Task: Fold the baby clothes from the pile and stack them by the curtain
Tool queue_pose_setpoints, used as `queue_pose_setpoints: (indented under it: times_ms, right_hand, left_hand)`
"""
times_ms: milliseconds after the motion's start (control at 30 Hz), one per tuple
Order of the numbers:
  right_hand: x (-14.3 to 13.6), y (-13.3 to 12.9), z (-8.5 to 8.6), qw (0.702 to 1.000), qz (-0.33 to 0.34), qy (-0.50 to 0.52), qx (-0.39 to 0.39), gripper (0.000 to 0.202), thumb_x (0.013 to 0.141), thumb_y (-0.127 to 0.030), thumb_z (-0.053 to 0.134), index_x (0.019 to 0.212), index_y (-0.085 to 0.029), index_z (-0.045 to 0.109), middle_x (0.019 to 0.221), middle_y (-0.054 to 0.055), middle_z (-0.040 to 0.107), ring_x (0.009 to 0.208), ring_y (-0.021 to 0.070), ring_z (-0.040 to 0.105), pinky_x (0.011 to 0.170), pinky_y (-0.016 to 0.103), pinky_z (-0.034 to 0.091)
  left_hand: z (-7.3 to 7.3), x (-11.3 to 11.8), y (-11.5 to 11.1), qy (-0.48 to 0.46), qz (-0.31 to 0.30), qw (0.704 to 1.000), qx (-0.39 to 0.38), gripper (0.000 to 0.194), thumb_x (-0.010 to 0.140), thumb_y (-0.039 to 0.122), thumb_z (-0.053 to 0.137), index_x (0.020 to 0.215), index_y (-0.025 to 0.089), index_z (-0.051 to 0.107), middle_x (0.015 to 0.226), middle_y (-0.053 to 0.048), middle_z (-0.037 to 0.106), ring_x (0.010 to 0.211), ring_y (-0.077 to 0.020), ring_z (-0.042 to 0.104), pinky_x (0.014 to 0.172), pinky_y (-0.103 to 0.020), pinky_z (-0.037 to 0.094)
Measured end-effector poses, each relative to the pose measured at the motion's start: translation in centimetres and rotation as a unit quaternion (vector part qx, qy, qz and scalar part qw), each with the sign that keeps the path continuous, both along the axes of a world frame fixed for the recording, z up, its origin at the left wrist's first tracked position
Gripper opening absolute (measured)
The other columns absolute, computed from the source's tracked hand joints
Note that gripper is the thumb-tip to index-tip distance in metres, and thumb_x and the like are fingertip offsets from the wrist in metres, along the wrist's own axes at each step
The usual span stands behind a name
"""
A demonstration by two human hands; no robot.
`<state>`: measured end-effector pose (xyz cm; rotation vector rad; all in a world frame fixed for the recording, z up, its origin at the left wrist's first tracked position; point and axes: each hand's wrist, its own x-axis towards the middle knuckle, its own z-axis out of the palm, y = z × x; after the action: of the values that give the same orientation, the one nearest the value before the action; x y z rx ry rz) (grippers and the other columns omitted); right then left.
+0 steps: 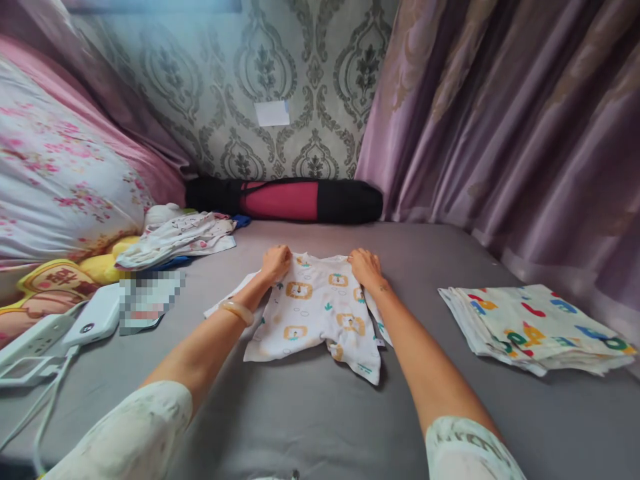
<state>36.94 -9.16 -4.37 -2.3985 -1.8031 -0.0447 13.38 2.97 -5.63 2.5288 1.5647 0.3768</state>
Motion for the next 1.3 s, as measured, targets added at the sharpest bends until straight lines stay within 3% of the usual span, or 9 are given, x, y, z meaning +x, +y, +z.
queue_pose_setpoints:
  times_ms: [200,400,767,1000,1133,1300]
  right_hand:
    - [0.4,0.8,-2.2,0.999,-0.001,-0.02,0.026,0.032,0.101,-0.028,0.032,0.112,-0.016,0.06,0.118,0.014,0.062,0.111,0.026,0.054,0.09,0.034,0.036]
    - [1.8,2.3,-2.9,1.0,0.022,-0.018,0.008,0.031,0.102,-0.03,0.03,0.116,-0.019,0.055,0.119,0.014,0.06,0.111,0.0259,0.054,0.086,0.033,0.039]
    - [4.7,5.8,-2.8,0.986,0.11,-0.12,-0.038,0.034,0.104,-0.033,0.026,0.118,-0.018,0.054,0.117,0.013,0.057,0.106,0.0239,0.057,0.075,0.03,0.04]
    - [5.9,7.4,-3.0,0.982,0.142,-0.113,-0.054,0.033,0.103,-0.033,0.03,0.117,-0.019,0.057,0.116,0.012,0.058,0.106,0.0227,0.055,0.083,0.031,0.04]
    - [5.9,8.2,-2.8,0.991,0.11,-0.037,-0.066,0.031,0.101,-0.033,0.037,0.114,-0.02,0.062,0.116,0.011,0.061,0.11,0.0234,0.054,0.091,0.033,0.039]
    - [4.7,9.6,-2.7,0.993,0.07,0.059,-0.074,0.038,0.1,-0.037,0.035,0.117,-0.022,0.065,0.122,0.012,0.06,0.115,0.0278,0.052,0.093,0.038,0.039]
  left_hand:
    - [-2.5,0.4,1.4,0.019,-0.029,0.997,0.073,0.029,0.095,0.021,0.034,0.109,0.014,0.058,0.109,-0.016,0.059,0.102,-0.0282,0.053,0.086,-0.038,0.04]
    - [-2.9,0.1,3.4,0.054,-0.072,0.985,0.146,0.029,0.095,0.02,0.031,0.107,0.016,0.057,0.108,-0.016,0.055,0.103,-0.0306,0.048,0.085,-0.04,0.037]
    - [-3.2,0.9,6.9,0.1,-0.125,0.97,0.183,0.032,0.098,0.021,0.026,0.106,0.015,0.057,0.107,-0.016,0.055,0.102,-0.0303,0.048,0.085,-0.041,0.035]
    - [-3.4,1.5,8.7,0.101,-0.131,0.975,0.146,0.028,0.096,0.022,0.033,0.106,0.016,0.058,0.111,-0.016,0.058,0.107,-0.0299,0.049,0.089,-0.042,0.034]
    - [-3.3,2.1,9.0,0.078,-0.101,0.99,0.056,0.028,0.095,0.025,0.036,0.106,0.017,0.06,0.112,-0.013,0.062,0.107,-0.0285,0.053,0.088,-0.041,0.035]
    - [-2.5,4.3,8.9,0.051,-0.116,0.992,-0.025,0.03,0.092,0.034,0.044,0.108,0.019,0.064,0.116,-0.012,0.064,0.113,-0.0304,0.054,0.092,-0.043,0.035]
